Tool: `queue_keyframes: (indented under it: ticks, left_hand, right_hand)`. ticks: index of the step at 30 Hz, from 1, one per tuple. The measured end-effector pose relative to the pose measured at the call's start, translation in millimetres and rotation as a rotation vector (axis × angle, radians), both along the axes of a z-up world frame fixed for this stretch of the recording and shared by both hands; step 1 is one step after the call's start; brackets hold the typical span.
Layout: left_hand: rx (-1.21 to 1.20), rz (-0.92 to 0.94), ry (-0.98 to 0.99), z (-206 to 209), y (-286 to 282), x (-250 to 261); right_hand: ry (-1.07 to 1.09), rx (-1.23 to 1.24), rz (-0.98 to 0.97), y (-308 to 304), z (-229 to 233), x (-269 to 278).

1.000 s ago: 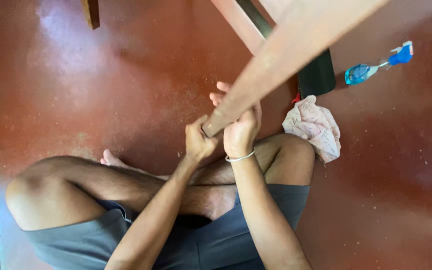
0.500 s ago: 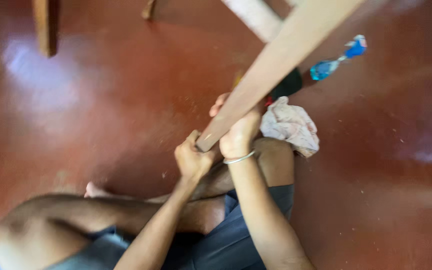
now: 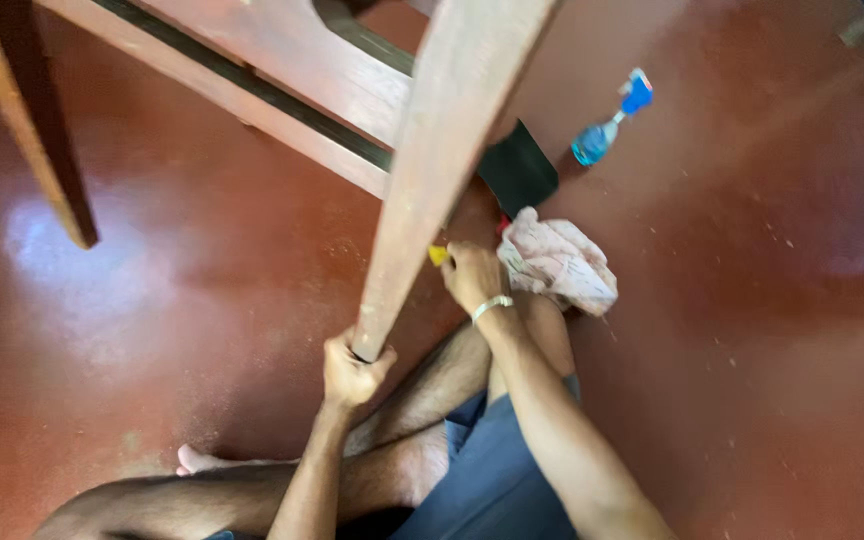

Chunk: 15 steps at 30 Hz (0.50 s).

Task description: The person sands the legs of a wooden chair using a small yellow sanding block. They wipe the sanded areas with a cloth to remove dust and continue sanding different sections of the chair legs.

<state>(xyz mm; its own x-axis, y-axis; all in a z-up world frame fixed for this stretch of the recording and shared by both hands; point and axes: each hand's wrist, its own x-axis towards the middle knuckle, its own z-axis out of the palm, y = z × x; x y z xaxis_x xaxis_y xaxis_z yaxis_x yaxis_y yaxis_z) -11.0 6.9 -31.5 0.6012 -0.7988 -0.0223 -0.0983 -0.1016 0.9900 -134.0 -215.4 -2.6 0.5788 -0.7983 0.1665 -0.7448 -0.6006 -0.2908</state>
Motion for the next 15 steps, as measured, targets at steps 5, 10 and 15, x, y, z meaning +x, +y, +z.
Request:
queue_keyframes:
  ticks: [5, 10, 15]
  left_hand:
    - [-0.004, 0.0, -0.026, 0.4, -3.6, -0.3]
    - [-0.006, 0.0, -0.052, 11.8, -7.2, 2.1]
    - [-0.001, -0.007, -0.004, 17.3, -5.9, 0.2]
  right_hand:
    - [0.156, -0.138, 0.249, -28.3, -37.6, -18.7]
    - [0.024, 0.332, 0.036, -55.3, -38.4, -61.6]
    - [0.204, 0.178, -0.355, -102.5, -47.9, -149.7]
